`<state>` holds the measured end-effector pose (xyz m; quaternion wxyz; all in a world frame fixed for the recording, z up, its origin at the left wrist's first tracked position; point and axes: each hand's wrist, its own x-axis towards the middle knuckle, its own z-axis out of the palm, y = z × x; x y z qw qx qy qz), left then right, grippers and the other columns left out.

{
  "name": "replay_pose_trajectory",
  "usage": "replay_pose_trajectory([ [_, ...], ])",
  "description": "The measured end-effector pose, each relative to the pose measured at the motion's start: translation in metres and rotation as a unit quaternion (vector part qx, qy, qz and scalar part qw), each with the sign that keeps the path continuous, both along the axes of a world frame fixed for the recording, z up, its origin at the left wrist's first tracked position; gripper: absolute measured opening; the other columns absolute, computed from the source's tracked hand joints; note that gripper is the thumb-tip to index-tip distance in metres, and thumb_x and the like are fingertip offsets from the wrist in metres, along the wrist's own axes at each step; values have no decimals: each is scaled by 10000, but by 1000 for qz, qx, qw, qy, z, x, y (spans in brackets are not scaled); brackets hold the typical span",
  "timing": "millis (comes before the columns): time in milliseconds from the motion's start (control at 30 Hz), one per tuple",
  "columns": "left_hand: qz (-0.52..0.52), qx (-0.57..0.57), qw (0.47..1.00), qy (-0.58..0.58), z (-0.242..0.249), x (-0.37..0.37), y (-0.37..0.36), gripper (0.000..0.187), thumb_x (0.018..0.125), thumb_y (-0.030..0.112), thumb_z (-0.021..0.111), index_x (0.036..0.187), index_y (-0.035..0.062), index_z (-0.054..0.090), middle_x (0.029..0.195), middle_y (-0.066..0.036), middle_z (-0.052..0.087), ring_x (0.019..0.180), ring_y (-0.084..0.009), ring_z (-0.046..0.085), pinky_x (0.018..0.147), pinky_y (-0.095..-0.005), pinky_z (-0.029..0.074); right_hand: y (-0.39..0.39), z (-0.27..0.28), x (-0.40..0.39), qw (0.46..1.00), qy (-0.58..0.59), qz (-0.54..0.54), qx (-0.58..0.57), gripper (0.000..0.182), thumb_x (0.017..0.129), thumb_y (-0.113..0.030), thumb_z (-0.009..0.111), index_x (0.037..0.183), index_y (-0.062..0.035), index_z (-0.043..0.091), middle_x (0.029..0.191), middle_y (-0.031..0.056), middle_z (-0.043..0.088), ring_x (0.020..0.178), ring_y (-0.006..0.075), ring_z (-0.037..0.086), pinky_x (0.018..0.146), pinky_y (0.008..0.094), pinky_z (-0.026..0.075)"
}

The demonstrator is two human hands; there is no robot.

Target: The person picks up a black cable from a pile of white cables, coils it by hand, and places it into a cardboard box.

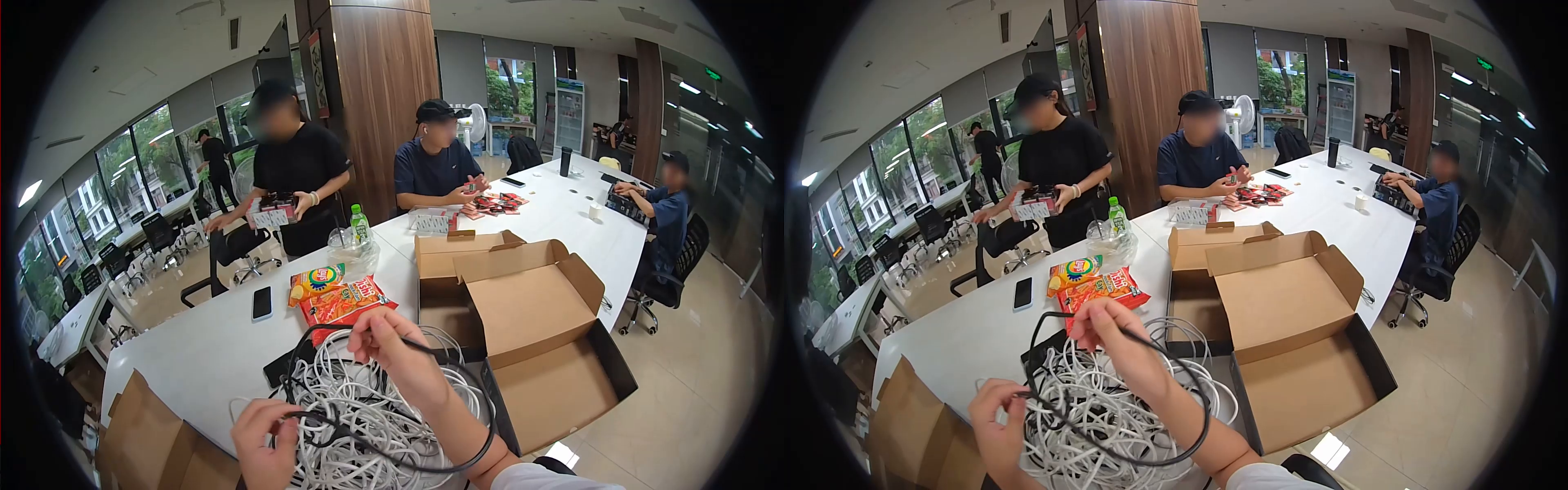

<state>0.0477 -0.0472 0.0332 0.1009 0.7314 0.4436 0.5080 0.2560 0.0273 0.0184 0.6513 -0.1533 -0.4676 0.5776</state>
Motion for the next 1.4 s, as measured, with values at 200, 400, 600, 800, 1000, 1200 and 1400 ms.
replay_pose_trajectory([
  [200, 43, -52, 997, 47, 1, 10, -9, 118, 747, -56, 599, 843, 4, 632, 782, -98, 630, 630, -173, 550, 576, -295, 423, 13, -7, 7, 982, 184, -42, 10, 281, 1015, -232, 401, 1025, 5, 553, 803, 65, 572, 732, 136, 504, 712, 266, 424],
  [400, 245, 95, 965, 27, -8, -11, 3, 79, 874, 63, 569, 877, -14, 585, 710, -79, 583, 620, -188, 532, 582, -293, 396, 17, -8, 15, 971, 214, -106, 15, 235, 999, -231, 419, 995, -27, 535, 773, 50, 530, 732, 135, 468, 713, 297, 392],
  [600, 90, 48, 959, -265, -16, -23, 3, 159, 1000, 181, 444, 930, 48, 497, 569, 30, 384, 498, -38, 361, 478, -201, 286, 34, -23, 7, 965, -154, -208, 47, 169, 948, -171, 546, 937, -7, 587, 676, 11, 554, 624, 68, 505, 582, 215, 408],
  [800, -43, -28, 898, -437, -16, -16, 15, 155, 993, 193, 457, 891, 76, 460, 574, 74, 262, 471, 8, 240, 408, -176, 166, 45, -38, -3, 926, -355, -115, 56, 289, 970, -220, 509, 1068, 29, 619, 836, 74, 682, 724, 102, 632, 605, 245, 497],
  [1000, 58, -19, 979, -197, -35, -22, 43, 108, 826, 5, 635, 910, 14, 567, 733, -3, 528, 650, -45, 479, 483, -187, 351, 28, -20, -7, 975, -219, 32, 21, 374, 996, -285, 460, 1105, 34, 621, 929, 84, 685, 808, 126, 631, 739, 246, 484],
  [1200, 31, -141, 981, -129, -26, -6, 36, 235, 749, -89, 596, 977, -31, 596, 771, -28, 580, 719, -60, 539, 564, -197, 418, 4, -4, -12, 977, -140, 130, 98, 422, 1006, -300, 434, 1123, 70, 601, 948, 148, 666, 862, 176, 625, 788, 298, 499],
  [1400, 48, -22, 983, -175, -33, -17, 48, 166, 739, -100, 428, 830, -8, 531, 714, 3, 489, 649, -61, 428, 577, -199, 347, 8, -15, -34, 954, -225, 47, 195, 370, 845, -191, 696, 1144, -33, 546, 1075, 46, 614, 997, 136, 572, 877, 274, 437],
])
